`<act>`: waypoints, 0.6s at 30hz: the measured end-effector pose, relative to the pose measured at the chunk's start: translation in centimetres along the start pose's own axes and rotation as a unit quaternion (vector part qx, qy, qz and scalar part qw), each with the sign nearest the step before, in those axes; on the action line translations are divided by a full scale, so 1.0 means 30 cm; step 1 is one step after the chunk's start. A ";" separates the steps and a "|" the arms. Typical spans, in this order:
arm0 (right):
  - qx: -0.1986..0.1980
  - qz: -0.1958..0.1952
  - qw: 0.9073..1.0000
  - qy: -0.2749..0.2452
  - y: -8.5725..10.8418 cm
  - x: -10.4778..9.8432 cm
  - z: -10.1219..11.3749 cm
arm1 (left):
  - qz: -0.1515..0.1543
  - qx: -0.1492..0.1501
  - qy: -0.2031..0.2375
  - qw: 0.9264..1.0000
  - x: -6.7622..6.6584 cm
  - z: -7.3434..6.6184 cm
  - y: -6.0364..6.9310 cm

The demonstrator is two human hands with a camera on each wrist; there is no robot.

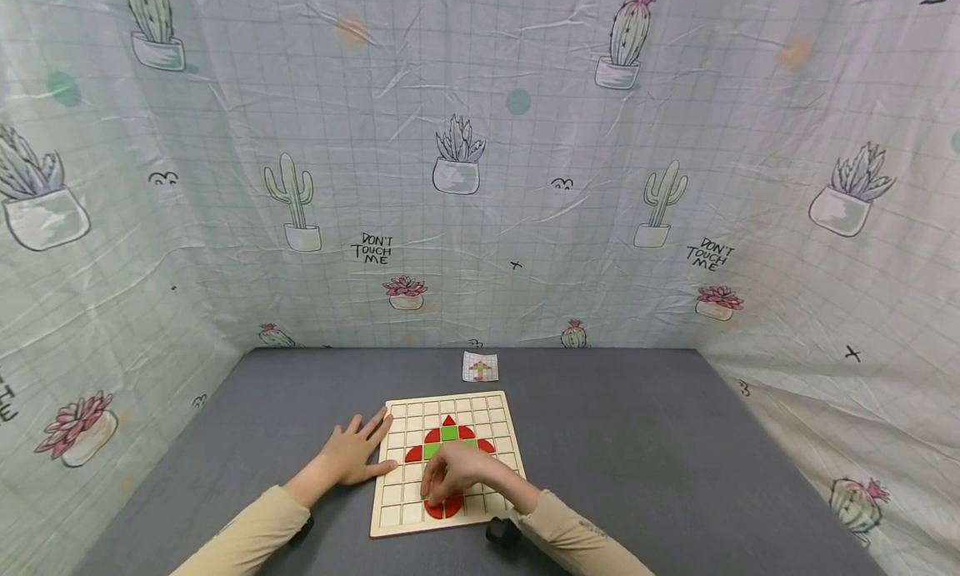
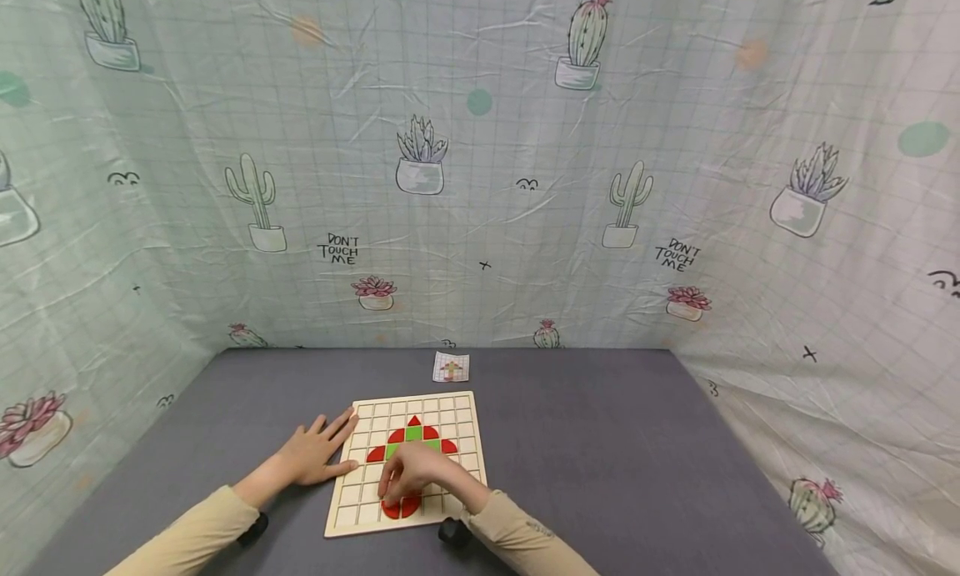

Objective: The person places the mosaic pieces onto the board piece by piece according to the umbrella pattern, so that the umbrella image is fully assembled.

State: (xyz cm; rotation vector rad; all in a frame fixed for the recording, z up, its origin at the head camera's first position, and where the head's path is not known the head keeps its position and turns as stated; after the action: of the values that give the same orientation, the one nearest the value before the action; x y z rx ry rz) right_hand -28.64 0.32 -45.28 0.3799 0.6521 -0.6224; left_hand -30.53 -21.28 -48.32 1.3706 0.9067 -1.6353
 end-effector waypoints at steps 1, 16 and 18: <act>-0.001 0.001 1.000 0.004 -0.001 0.003 0.001 | 0.001 0.001 -0.001 1.000 0.001 0.001 0.000; 0.005 0.000 1.000 0.017 0.003 0.009 0.018 | 0.005 0.001 0.008 1.000 -0.039 -0.017 0.017; 0.006 -0.006 1.000 0.019 0.004 0.009 0.015 | 0.006 -0.001 0.009 1.000 -0.040 -0.018 0.019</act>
State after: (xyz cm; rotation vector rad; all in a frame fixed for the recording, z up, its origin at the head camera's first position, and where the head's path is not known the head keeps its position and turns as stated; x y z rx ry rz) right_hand -28.20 0.06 -45.12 0.4007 0.6870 -0.6321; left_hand -29.67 -20.89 -47.23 1.3886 0.9087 -1.6148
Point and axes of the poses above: each hand's wrist, its own y-axis away from the middle knuckle, its own x-axis out of the palm, z = x × y, the point moved 1 cm from there along -y, towards the middle knuckle, and after that the axes turned 5 degrees about -y, right-handed, at the moved point
